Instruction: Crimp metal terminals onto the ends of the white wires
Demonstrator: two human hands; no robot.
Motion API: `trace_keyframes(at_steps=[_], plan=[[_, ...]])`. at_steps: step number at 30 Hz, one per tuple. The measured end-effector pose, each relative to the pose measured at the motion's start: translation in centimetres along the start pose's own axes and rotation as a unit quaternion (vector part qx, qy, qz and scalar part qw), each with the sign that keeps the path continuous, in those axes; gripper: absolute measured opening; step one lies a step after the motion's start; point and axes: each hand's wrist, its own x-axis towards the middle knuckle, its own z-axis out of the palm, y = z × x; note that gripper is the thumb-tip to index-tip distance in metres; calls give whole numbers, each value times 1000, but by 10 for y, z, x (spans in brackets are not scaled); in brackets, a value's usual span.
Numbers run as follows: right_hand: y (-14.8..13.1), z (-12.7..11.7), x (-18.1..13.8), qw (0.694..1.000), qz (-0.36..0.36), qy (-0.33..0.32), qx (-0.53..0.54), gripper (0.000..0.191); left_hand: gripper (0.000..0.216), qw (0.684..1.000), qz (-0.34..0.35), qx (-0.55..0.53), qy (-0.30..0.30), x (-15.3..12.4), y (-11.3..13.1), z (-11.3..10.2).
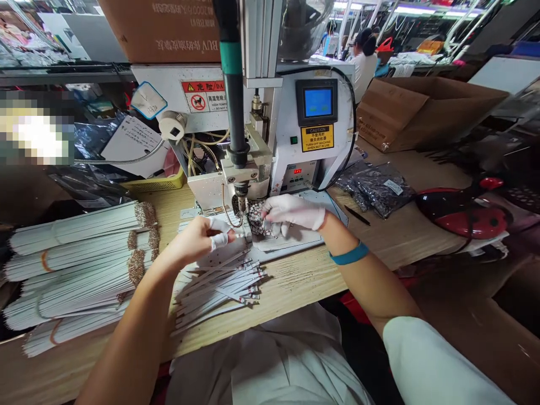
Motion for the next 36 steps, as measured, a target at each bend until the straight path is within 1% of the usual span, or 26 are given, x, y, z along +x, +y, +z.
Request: trace_keyframes(at_steps=[2,3,4,6,8,9,11,13,14,15,17,21,23,25,27,30,33,36], plan=[[1,-5,-5,998,19,-39,-51,18,20,998,-10,56,-22,-8,0,0],[3,-6,-5,996,23,-41,-71,18,20,996,-14,82,-28,-11,-1,2],[4,-5,-5,995,20,-28,-90,18,20,994,-16,104,-33,-14,-3,3],[6,-4,-1,991,1,27,-129,20,19,990,-10,129,-49,-17,-5,7],[7,-4,3,978,-19,76,-193,21,19,988,10,144,-52,-16,-7,8],[8,-5,4,966,-32,92,-238,20,20,987,20,157,-41,-15,-7,7],[7,-8,7,933,-69,122,-332,16,23,976,20,214,21,-9,-6,5],[7,-10,8,897,-108,144,-403,15,25,951,3,291,103,-2,-6,4],[8,-10,9,886,-121,147,-422,15,25,937,-6,324,133,2,-6,5],[8,-9,10,882,-128,145,-430,16,26,924,-11,351,152,5,-6,6],[10,-5,12,878,-136,139,-437,18,26,911,-5,380,160,11,-8,12],[14,1,14,860,-138,134,-473,18,25,912,14,385,144,16,-12,19],[14,1,13,864,-131,122,-471,15,28,914,18,383,132,17,-14,19],[12,-1,11,876,-116,120,-453,13,29,914,25,385,127,17,-16,16],[9,-2,10,888,-101,134,-428,14,29,918,31,376,126,17,-17,14],[5,-1,8,904,-91,155,-389,17,27,937,23,323,127,14,-15,10],[6,0,9,905,-90,157,-385,16,21,959,28,255,120,11,-12,7],[11,2,11,899,-127,130,-398,14,16,972,48,202,108,9,-9,6]])
